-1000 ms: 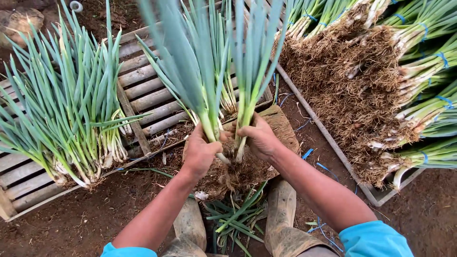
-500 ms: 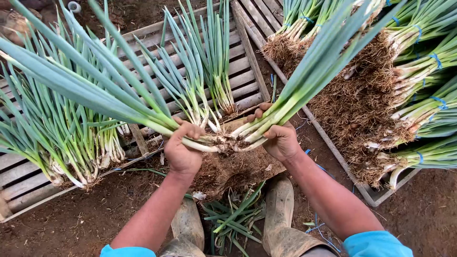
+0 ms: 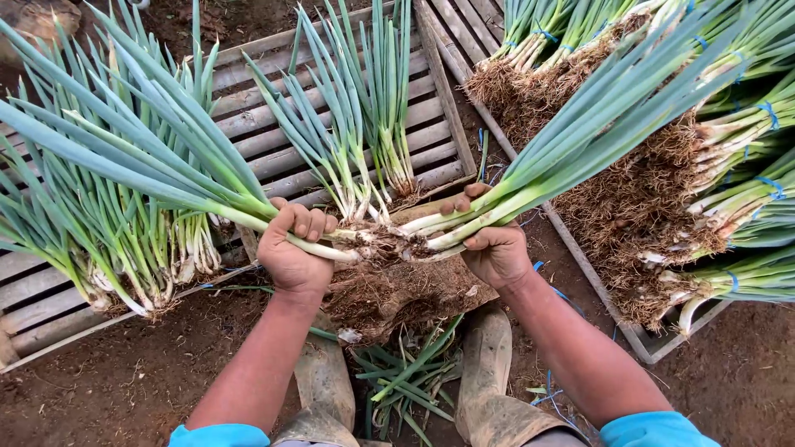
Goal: Cleaning and preparing green onions by removing dirt and outer layers from the stalks
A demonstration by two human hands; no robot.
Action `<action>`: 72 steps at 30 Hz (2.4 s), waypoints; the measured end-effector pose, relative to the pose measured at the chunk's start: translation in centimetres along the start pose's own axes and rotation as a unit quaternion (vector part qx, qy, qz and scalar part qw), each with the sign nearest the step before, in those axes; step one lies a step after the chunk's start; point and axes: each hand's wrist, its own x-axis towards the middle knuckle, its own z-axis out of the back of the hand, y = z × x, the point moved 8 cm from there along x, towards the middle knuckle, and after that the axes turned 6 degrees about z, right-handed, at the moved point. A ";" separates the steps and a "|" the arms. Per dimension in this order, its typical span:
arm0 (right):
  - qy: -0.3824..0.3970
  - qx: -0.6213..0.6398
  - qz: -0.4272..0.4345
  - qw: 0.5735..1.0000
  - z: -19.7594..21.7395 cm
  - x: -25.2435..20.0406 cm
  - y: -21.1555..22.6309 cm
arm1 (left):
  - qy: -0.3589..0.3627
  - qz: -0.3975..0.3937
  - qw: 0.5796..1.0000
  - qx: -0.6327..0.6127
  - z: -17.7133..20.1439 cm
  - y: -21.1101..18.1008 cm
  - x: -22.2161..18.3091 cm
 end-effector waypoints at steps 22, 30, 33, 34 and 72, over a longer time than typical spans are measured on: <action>-0.114 -0.172 0.009 0.978 5.5 -2.3 3.9 | -0.117 -0.120 0.983 0.073 2.4 -7.9 -0.2; -0.127 -0.209 -0.018 0.969 11.2 -2.9 2.2 | -0.100 -0.114 0.986 0.075 2.0 -7.1 0.4; -0.068 -0.130 -0.025 0.989 6.3 -2.8 2.3 | -0.096 -0.105 0.987 0.071 2.0 -6.6 0.4; -0.058 -0.125 -0.049 0.989 5.9 -2.9 1.9 | -0.091 -0.106 0.987 0.073 2.1 -6.4 0.5; 0.426 -0.876 0.074 0.216 -8.3 -1.4 -5.0 | -0.126 -0.308 0.892 0.305 3.8 -19.2 -1.5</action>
